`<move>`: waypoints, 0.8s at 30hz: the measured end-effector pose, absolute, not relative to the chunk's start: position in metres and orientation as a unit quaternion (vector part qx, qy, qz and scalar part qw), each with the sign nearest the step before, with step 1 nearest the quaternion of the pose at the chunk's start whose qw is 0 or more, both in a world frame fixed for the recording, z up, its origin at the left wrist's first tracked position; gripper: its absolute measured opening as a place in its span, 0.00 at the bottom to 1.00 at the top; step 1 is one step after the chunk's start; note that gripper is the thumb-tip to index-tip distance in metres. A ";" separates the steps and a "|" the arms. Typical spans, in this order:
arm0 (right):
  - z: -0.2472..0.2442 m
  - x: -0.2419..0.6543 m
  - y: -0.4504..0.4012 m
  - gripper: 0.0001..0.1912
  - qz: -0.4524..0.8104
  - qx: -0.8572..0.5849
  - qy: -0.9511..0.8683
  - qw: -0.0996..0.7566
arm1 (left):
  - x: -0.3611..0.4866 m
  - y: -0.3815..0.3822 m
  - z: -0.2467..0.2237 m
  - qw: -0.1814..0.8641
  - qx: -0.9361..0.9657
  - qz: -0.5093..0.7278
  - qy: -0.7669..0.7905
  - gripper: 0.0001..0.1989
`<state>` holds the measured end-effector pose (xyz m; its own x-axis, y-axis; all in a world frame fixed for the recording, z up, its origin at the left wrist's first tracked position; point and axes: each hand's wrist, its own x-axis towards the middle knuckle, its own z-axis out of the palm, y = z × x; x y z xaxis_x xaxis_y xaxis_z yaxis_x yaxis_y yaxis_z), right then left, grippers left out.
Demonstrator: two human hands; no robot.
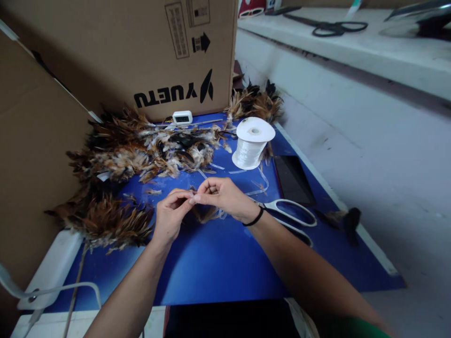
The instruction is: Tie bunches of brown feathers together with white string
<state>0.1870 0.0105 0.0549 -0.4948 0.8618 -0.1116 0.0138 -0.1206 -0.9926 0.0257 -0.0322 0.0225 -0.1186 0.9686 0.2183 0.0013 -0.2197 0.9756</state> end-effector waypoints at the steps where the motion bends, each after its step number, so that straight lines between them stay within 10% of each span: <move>1: 0.055 0.187 0.010 0.13 0.646 -0.383 -0.577 0.320 | 0.026 -0.032 0.023 0.417 0.515 0.586 0.467 0.04; 24: 0.040 0.177 0.003 0.05 0.433 -0.411 -0.724 0.345 | 0.034 -0.032 0.013 0.535 0.349 0.601 0.480 0.08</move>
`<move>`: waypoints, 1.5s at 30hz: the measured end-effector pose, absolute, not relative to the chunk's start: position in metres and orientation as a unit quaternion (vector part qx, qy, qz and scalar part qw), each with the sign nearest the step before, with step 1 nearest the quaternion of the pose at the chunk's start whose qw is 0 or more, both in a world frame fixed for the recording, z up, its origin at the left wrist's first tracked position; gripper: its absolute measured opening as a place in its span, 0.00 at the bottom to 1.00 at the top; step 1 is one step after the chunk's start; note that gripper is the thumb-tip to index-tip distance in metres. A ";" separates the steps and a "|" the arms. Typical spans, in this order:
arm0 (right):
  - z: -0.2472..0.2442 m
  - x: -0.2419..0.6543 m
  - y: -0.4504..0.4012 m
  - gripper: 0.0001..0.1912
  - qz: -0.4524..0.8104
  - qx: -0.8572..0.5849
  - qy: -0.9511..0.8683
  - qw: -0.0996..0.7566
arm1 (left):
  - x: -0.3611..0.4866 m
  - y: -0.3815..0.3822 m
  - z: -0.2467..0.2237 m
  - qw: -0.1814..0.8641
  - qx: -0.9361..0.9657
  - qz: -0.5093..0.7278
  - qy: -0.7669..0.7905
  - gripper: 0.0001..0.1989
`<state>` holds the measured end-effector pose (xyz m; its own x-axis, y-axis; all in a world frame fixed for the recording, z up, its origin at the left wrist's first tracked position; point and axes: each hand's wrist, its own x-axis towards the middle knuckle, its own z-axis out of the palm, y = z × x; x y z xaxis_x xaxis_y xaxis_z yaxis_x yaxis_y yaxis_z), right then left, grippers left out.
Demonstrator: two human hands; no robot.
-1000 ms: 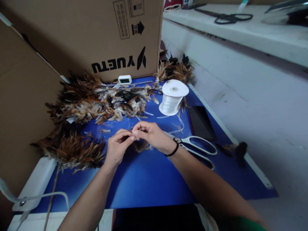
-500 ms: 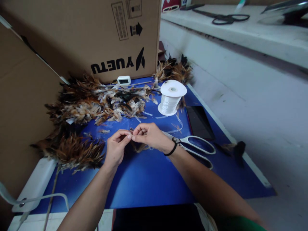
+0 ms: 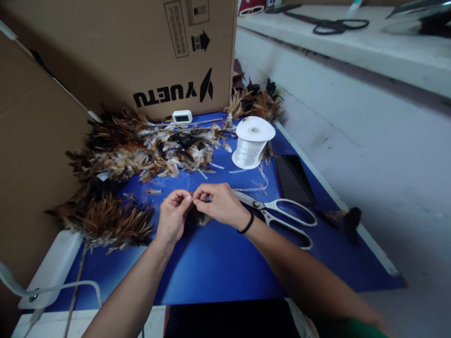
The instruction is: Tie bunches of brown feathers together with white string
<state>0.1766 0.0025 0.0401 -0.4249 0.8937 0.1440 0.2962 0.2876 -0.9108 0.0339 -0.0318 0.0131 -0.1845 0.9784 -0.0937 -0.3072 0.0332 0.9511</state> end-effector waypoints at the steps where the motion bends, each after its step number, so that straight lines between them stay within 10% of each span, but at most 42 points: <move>1: 0.040 0.176 0.002 0.05 0.425 -0.409 -0.728 0.349 | 0.034 -0.032 0.013 0.540 0.342 0.602 0.480 0.09; 19: 0.055 0.195 0.016 0.08 0.540 -0.359 -0.693 0.315 | 0.029 -0.029 0.016 0.644 0.281 0.582 0.409 0.13; 45: 0.057 0.201 0.012 0.12 0.141 -0.228 -0.886 0.378 | 0.028 -0.034 0.021 0.662 0.356 0.475 0.458 0.13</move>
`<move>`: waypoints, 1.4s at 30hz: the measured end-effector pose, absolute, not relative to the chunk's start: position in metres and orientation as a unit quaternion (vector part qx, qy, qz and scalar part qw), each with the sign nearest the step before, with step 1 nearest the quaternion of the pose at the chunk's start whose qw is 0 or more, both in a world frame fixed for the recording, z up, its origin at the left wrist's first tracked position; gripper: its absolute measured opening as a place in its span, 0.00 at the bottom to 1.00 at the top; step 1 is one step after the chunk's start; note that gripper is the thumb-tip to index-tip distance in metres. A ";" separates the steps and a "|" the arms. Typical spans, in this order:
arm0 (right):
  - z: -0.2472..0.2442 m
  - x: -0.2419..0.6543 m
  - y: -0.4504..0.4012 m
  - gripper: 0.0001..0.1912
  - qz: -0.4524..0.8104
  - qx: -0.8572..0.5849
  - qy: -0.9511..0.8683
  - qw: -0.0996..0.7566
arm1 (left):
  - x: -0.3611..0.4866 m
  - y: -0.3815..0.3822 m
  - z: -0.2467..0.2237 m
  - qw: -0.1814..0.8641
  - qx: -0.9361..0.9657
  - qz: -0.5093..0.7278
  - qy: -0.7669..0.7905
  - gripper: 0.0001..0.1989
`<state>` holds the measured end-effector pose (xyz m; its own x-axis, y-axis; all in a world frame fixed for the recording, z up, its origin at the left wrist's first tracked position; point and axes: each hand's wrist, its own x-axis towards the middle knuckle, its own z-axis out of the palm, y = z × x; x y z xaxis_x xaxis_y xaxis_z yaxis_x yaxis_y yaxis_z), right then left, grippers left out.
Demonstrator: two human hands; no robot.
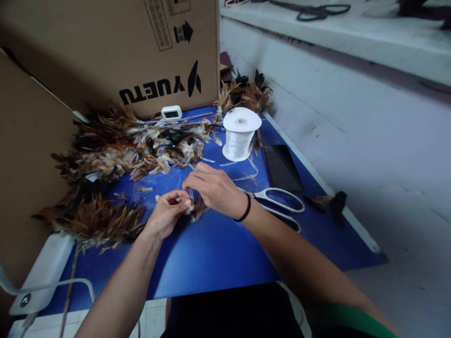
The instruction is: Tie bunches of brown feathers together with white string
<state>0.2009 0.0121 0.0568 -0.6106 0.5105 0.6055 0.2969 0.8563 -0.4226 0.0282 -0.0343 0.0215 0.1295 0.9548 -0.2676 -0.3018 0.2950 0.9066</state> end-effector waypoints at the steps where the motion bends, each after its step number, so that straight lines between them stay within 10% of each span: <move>1: 0.057 0.200 0.011 0.12 0.141 -0.226 -0.887 0.377 | 0.028 -0.035 0.022 0.662 0.361 0.470 0.459 0.13; 30: 0.046 0.195 -0.004 0.05 0.345 -0.374 -0.794 0.331 | 0.028 -0.034 0.019 0.588 0.464 0.485 0.450 0.10; 42: 0.044 0.194 -0.005 0.07 0.165 -0.318 -0.867 0.345 | 0.028 -0.034 0.023 0.597 0.408 0.497 0.480 0.12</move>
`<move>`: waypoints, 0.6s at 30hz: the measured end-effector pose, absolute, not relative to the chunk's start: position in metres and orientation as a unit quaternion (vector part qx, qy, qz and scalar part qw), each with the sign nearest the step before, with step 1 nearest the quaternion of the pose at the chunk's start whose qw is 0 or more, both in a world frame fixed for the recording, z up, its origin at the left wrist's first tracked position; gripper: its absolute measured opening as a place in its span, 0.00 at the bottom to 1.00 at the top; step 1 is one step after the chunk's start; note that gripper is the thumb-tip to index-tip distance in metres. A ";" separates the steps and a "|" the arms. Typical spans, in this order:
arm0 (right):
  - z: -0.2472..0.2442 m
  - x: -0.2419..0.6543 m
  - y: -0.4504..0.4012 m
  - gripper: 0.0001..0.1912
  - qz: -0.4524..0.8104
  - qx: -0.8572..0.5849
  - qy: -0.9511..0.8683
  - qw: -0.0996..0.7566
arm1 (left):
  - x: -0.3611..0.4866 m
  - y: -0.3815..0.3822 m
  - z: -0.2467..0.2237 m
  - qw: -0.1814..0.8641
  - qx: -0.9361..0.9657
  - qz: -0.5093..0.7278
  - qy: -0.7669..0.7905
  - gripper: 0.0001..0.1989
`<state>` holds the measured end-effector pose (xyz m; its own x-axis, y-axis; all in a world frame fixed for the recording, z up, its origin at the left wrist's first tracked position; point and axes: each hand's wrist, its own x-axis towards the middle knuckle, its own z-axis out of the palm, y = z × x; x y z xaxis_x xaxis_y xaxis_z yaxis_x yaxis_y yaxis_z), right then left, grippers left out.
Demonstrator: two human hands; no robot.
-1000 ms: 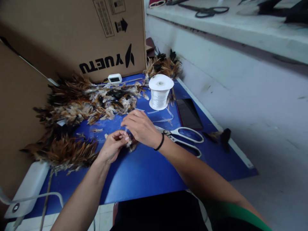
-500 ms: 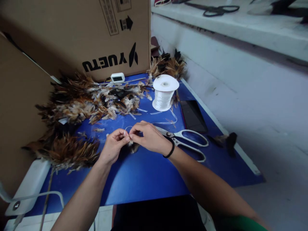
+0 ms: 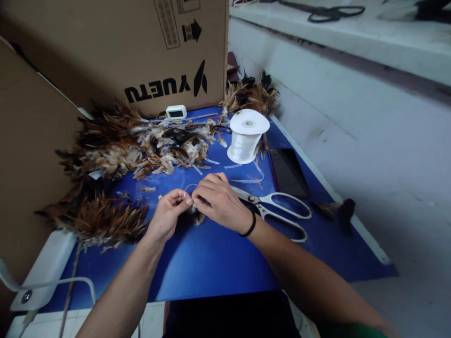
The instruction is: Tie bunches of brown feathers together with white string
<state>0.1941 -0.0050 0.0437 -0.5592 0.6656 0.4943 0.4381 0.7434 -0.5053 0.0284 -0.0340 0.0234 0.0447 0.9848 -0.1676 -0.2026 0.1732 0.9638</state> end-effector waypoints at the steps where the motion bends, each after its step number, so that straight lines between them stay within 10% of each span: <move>1: 0.044 0.194 -0.004 0.07 0.147 -0.307 -0.875 0.343 | 0.028 -0.034 0.024 0.604 0.396 0.496 0.482 0.12; 18: 0.044 0.198 0.000 0.09 0.082 -0.224 -0.909 0.343 | 0.024 -0.033 0.022 0.636 0.323 0.503 0.488 0.12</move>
